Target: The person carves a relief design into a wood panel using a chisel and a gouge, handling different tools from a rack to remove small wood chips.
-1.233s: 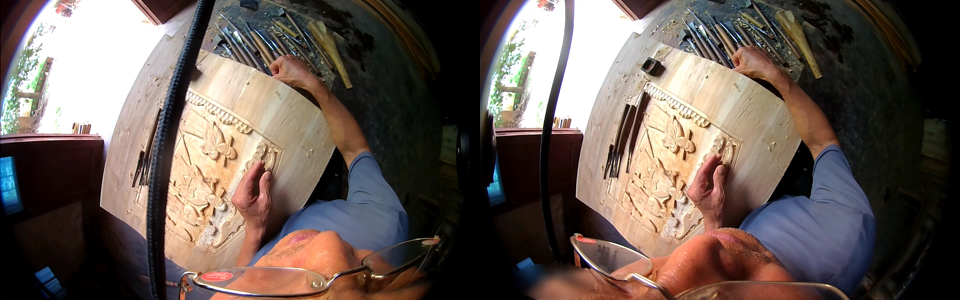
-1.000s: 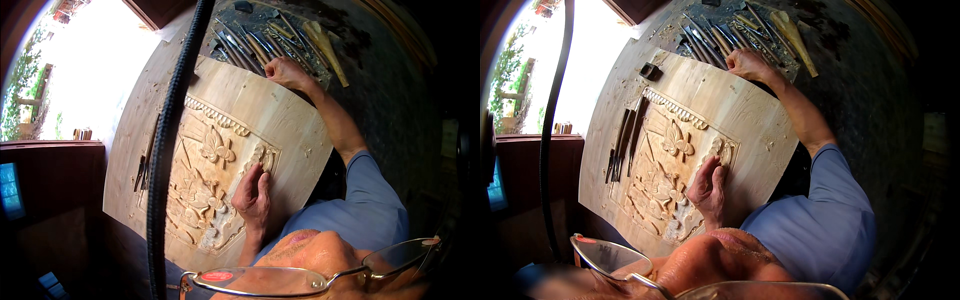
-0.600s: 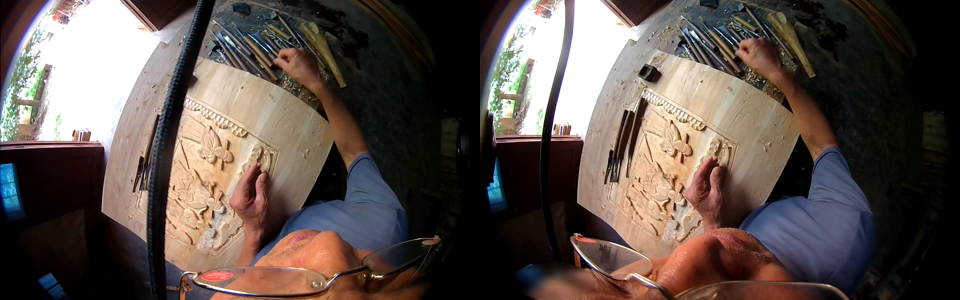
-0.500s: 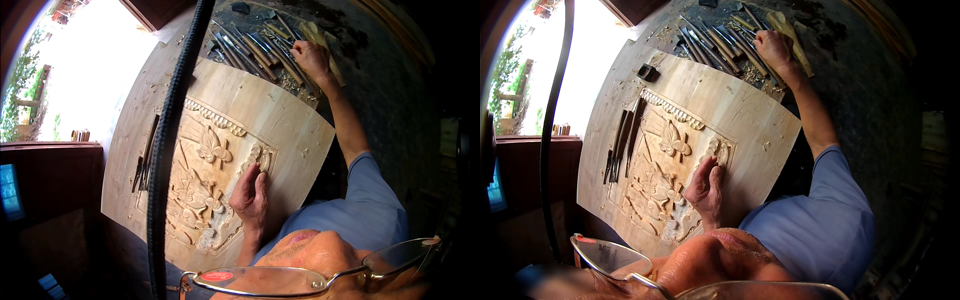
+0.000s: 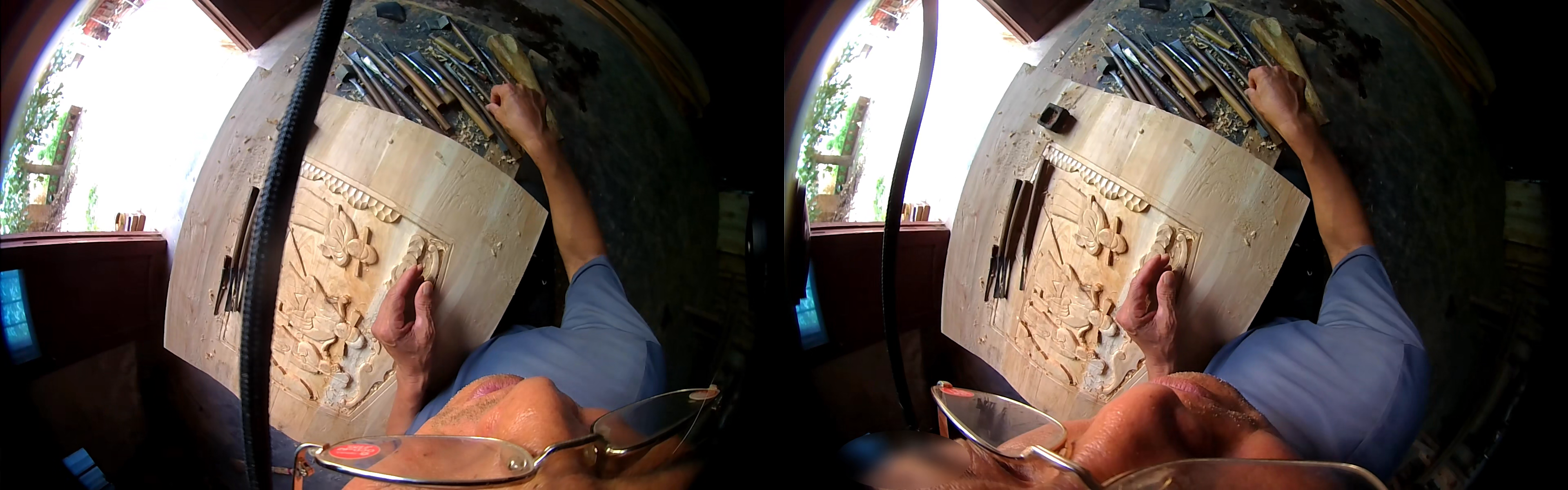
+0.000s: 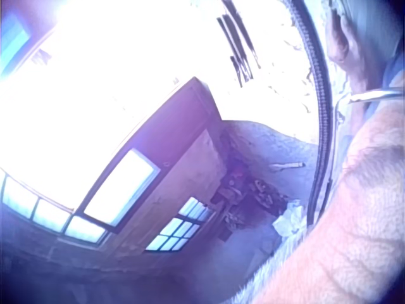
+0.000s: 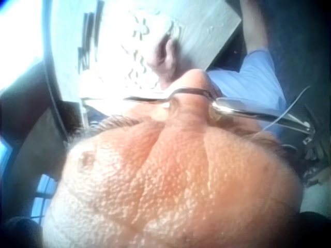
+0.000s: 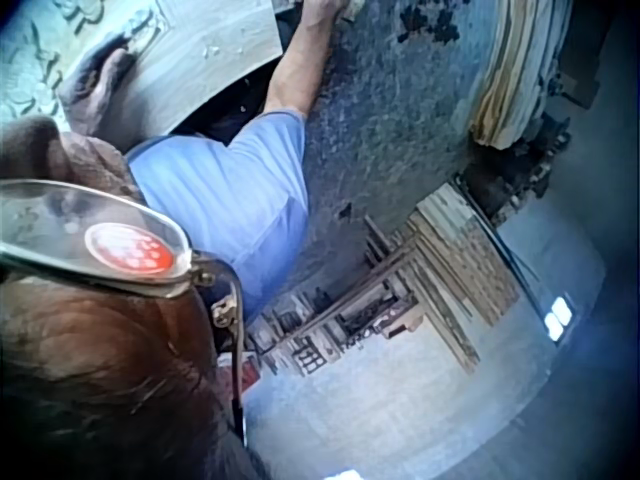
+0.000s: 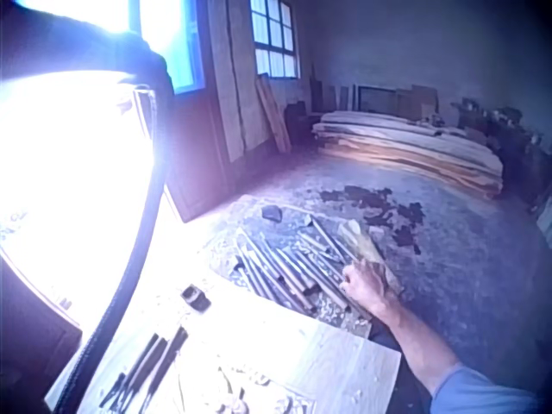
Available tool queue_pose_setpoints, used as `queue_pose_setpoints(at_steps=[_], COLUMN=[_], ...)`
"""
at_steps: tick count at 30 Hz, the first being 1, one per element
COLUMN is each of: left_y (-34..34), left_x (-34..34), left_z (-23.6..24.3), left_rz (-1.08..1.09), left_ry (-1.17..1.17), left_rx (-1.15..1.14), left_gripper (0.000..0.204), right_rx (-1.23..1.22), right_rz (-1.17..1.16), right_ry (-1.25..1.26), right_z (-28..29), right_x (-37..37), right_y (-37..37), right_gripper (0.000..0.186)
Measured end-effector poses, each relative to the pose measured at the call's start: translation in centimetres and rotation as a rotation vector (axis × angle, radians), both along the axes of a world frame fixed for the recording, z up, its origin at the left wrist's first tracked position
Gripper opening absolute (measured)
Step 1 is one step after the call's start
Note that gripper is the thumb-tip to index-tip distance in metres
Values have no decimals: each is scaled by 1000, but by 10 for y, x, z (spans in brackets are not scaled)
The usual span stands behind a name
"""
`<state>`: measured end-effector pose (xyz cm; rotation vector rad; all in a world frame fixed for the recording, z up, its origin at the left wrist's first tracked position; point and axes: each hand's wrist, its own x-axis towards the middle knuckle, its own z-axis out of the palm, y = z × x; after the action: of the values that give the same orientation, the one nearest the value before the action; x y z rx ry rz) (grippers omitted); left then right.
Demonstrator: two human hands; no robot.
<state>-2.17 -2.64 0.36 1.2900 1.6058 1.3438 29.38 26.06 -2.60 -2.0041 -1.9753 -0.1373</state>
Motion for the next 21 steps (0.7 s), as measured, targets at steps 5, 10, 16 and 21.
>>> queue_pose_setpoints(at_steps=[5, 10, 16, 21], left_y=[1, 1, -1, 0], left_x=[-1, 0, 0, 0], left_z=[3, 2, -1, 1], left_rz=[1, 3, 7, 0], left_ry=[1, 15, -16, -3], left_rx=[18, 6, -17, -7], left_gripper=[29, 29, 29, 29], right_rx=[-193, -127, -20, 7], right_rz=[-9, 57, -3, 10], right_ry=[85, 166, 206, 164], right_z=[8, 2, -7, -11], right_x=[-18, -6, 13, 19], right_y=[-11, -10, -6, 11], right_gripper=[18, 15, 14, 14])
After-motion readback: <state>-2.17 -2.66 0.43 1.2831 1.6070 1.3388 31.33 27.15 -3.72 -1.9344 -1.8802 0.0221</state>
